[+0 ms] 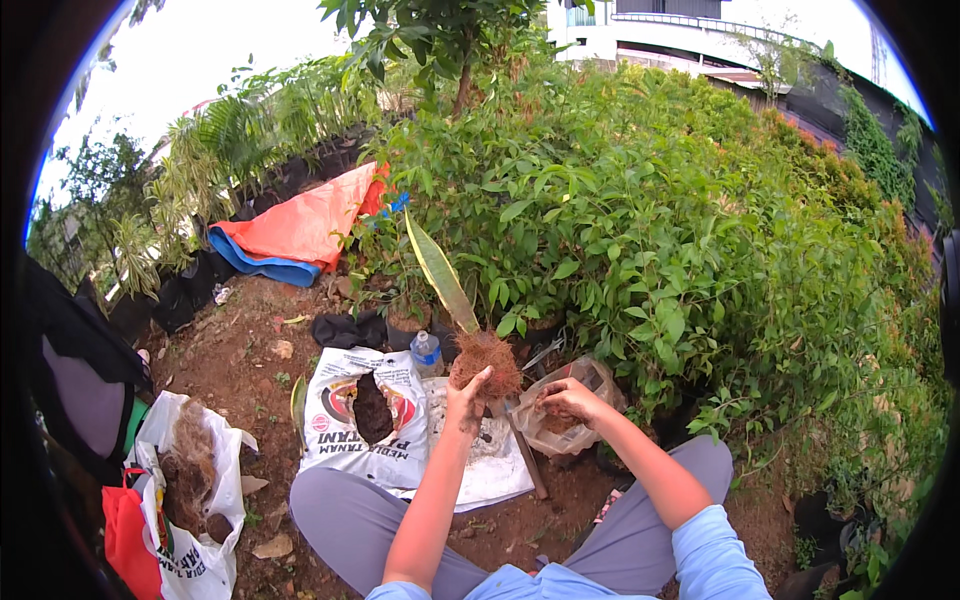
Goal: The person sits on the ground and removes a plant from a plastic bag, loosens the root ball by hand, and places the plant into a new container. The person then adds soil around the plant to secure it in place.
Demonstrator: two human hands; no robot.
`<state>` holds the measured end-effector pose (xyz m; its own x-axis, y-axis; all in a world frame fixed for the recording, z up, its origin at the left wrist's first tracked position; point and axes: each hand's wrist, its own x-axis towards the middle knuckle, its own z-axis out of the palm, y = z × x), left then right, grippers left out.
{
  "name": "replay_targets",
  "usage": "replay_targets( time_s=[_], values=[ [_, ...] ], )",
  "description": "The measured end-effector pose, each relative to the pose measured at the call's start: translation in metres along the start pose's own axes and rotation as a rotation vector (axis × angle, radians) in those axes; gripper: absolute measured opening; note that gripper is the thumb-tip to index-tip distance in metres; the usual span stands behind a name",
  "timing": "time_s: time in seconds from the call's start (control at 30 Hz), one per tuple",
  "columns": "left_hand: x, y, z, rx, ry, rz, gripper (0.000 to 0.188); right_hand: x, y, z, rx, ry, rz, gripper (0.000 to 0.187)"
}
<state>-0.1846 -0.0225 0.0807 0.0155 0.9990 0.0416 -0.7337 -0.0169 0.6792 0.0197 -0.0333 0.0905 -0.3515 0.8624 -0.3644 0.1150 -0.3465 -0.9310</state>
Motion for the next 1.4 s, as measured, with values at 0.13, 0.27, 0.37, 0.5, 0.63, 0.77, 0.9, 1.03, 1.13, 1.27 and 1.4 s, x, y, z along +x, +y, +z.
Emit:
replay_targets(
  time_s=[0.13, 0.27, 0.37, 0.5, 0.63, 0.77, 0.9, 1.03, 1.13, 1.27, 1.4],
  values=[
    [-0.011, -0.001, 0.021, 0.017, -0.111, -0.123, 0.048, 0.015, 0.014, -0.006, -0.018, 0.011, -0.032, 0.006],
    [-0.009, -0.014, 0.016, 0.178, -0.231, -0.178, 0.049, 0.015, 0.007, -0.010, -0.301, 0.145, -0.285, 0.015],
    [-0.009, -0.017, 0.021, 0.192, -0.244, -0.240, 0.046, 0.010, 0.004, -0.023, -0.705, 0.275, -0.643, 0.023],
    [-0.009, -0.013, 0.021, 0.319, -0.271, -0.291, 0.043, -0.006, -0.022, -0.031, -1.015, 0.450, -0.562, 0.021],
    [-0.008, -0.018, 0.023, 0.412, -0.294, -0.290, 0.046, -0.004, -0.017, -0.042, -0.976, 0.543, -0.651, 0.017],
    [-0.005, -0.019, 0.016, 0.388, -0.276, -0.359, 0.048, -0.004, -0.017, -0.036, -0.995, 0.579, -0.738, 0.014],
    [-0.003, -0.017, 0.015, 0.379, -0.313, -0.422, 0.050, -0.001, -0.013, -0.035, -0.993, 0.631, -0.733, 0.012],
    [-0.005, -0.016, 0.014, 0.351, -0.321, -0.331, 0.042, 0.004, -0.014, -0.032, -1.038, 0.639, -0.669, 0.013],
    [-0.003, -0.018, 0.008, 0.362, -0.292, -0.270, 0.042, 0.006, -0.018, -0.032, -1.018, 0.623, -0.587, 0.015],
    [0.000, -0.020, -0.011, 0.605, -0.323, -0.058, 0.042, -0.002, -0.035, -0.029, -0.879, 0.702, -0.532, 0.014],
    [-0.008, -0.022, -0.022, 1.110, -0.296, 0.269, 0.044, -0.014, -0.047, -0.015, -1.002, 1.021, -0.626, 0.008]
  ],
)
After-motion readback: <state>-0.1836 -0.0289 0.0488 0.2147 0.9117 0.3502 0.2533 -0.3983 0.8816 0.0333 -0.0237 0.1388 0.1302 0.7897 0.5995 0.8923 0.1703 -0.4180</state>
